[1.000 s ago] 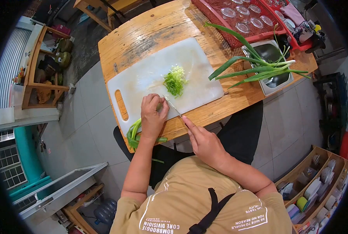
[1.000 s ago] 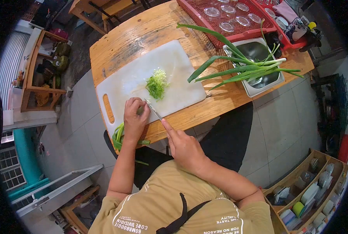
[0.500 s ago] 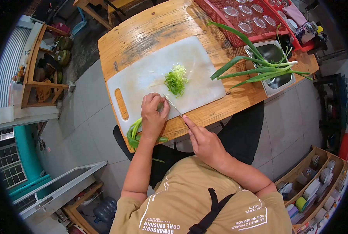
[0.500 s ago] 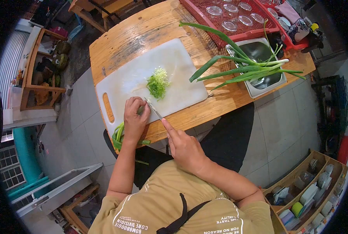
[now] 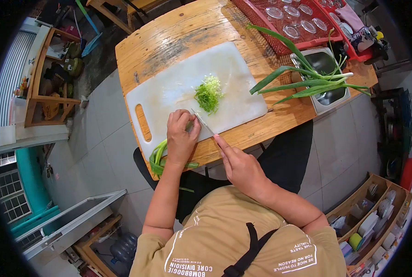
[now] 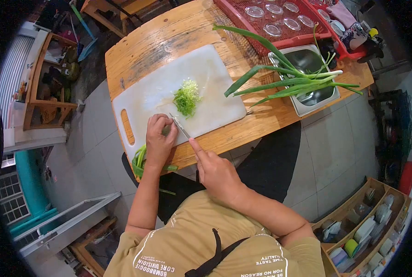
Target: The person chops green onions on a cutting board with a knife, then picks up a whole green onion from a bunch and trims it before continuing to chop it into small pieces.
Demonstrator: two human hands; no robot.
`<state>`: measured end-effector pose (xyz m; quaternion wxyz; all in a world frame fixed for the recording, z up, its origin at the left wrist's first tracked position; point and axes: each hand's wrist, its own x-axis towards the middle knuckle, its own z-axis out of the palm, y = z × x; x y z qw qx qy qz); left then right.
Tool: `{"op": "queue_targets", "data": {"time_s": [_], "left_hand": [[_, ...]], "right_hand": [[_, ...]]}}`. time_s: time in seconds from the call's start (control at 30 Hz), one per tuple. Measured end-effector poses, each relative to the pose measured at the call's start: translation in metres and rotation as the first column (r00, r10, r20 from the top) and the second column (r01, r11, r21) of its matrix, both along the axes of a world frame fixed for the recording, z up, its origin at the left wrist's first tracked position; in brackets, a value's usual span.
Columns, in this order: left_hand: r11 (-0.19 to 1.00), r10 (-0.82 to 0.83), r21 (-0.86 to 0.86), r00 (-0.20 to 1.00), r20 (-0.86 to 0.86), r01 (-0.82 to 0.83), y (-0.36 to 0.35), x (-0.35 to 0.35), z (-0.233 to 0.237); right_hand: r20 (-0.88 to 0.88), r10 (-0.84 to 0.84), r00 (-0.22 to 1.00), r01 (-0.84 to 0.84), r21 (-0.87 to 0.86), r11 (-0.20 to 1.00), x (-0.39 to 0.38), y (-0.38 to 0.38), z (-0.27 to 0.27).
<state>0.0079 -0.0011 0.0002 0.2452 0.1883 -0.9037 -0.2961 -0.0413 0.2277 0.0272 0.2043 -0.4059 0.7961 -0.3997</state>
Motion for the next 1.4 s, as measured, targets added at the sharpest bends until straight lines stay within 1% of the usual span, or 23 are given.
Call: {"op": "queue_targets", "data": {"time_s": [0.07, 0.13, 0.2, 0.27, 0.43, 0.5, 0.53, 0.6, 0.7, 0.73, 0.8, 0.87, 0.93, 1.0, 1.03, 1.1, 1.13, 1.2, 1.23, 1.3, 1.4], "left_hand": [[1.0, -0.006, 0.001, 1.0, -0.005, 0.006, 0.001, 0.0, -0.001], [1.0, 0.006, 0.011, 1.0, 0.026, -0.007, 0.001, 0.0, 0.002], [1.0, -0.002, -0.003, 1.0, 0.013, 0.002, 0.002, -0.001, 0.001], [1.0, -0.001, -0.022, 1.0, 0.001, 0.002, 0.0, -0.001, 0.002], [1.0, -0.003, 0.023, 1.0, -0.004, 0.003, 0.002, -0.001, 0.003], [1.0, -0.005, 0.012, 1.0, -0.003, 0.005, 0.003, -0.001, 0.003], [1.0, 0.0, -0.003, 1.0, -0.001, 0.0, 0.001, -0.001, 0.002], [1.0, -0.005, 0.0, 1.0, -0.011, 0.005, 0.0, -0.001, 0.0], [1.0, -0.009, 0.004, 1.0, -0.019, 0.009, 0.0, 0.0, 0.0], [1.0, -0.012, 0.001, 1.0, -0.017, 0.012, 0.001, 0.0, 0.0], [1.0, -0.004, 0.013, 1.0, -0.009, 0.004, 0.003, -0.001, 0.002], [1.0, 0.016, 0.015, 1.0, -0.004, -0.016, 0.002, -0.001, 0.003], [1.0, -0.003, 0.001, 1.0, -0.009, 0.003, 0.001, 0.0, 0.002], [1.0, -0.002, -0.004, 1.0, -0.013, 0.002, 0.001, 0.001, 0.001], [1.0, -0.009, -0.005, 1.0, -0.016, 0.009, 0.001, 0.001, 0.0], [1.0, -0.004, -0.001, 1.0, -0.009, 0.004, 0.002, 0.001, 0.0], [1.0, 0.003, 0.0, 1.0, -0.002, -0.003, 0.002, 0.0, 0.0], [1.0, -0.005, -0.007, 1.0, -0.008, 0.005, 0.002, 0.0, -0.001], [1.0, -0.004, -0.015, 1.0, -0.016, 0.004, 0.001, 0.0, -0.001], [1.0, -0.007, -0.011, 1.0, -0.02, 0.007, 0.001, 0.0, 0.001], [1.0, -0.003, -0.002, 1.0, -0.015, 0.003, 0.002, 0.001, 0.002]], "right_hand": [[-0.015, 0.004, 1.0, -0.004, 0.022, 1.0, 0.0, -0.003, -0.002], [-0.032, 0.001, 0.999, 0.0, 0.044, 0.999, 0.0, -0.007, -0.001], [0.004, 0.0, 1.0, 0.0, 0.096, 0.995, -0.003, -0.012, 0.002], [-0.009, 0.0, 1.0, 0.001, 0.091, 0.996, -0.001, -0.006, 0.001], [-0.047, 0.019, 0.999, -0.013, 0.116, 0.993, -0.001, -0.007, -0.003], [-0.082, 0.008, 0.997, -0.004, 0.054, 0.999, -0.002, -0.013, -0.008], [-0.084, 0.009, 0.996, -0.005, 0.051, 0.999, -0.002, -0.011, -0.007], [-0.053, 0.023, 0.998, -0.016, 0.13, 0.991, 0.0, -0.006, -0.005], [-0.036, 0.028, 0.999, -0.023, 0.144, 0.989, 0.002, -0.002, -0.003], [-0.036, 0.023, 0.999, -0.018, 0.146, 0.989, 0.001, -0.004, -0.005], [-0.076, 0.006, 0.997, -0.001, 0.071, 0.997, -0.002, -0.013, -0.011], [-0.077, -0.001, 0.997, 0.007, 0.068, 0.998, -0.001, -0.012, -0.012], [-0.078, 0.003, 0.997, 0.002, 0.063, 0.998, 0.001, -0.007, -0.01], [-0.036, -0.001, 0.999, 0.006, 0.131, 0.991, 0.004, 0.003, -0.007], [-0.037, 0.0, 0.999, 0.005, 0.132, 0.991, 0.004, 0.004, -0.008], [-0.015, -0.018, 1.0, 0.019, 0.081, 0.997, 0.003, 0.006, -0.011], [-0.015, -0.024, 1.0, 0.025, 0.082, 0.996, 0.002, 0.004, -0.011], [-0.085, -0.004, 0.996, 0.012, 0.096, 0.995, -0.002, -0.006, -0.011], [-0.085, -0.004, 0.996, 0.012, 0.092, 0.996, -0.003, -0.007, -0.009], [-0.135, 0.027, 0.991, -0.002, 0.182, 0.983, -0.004, -0.011, -0.003], [-0.114, 0.002, 0.993, 0.02, 0.193, 0.981, -0.003, -0.002, 0.0]]}}
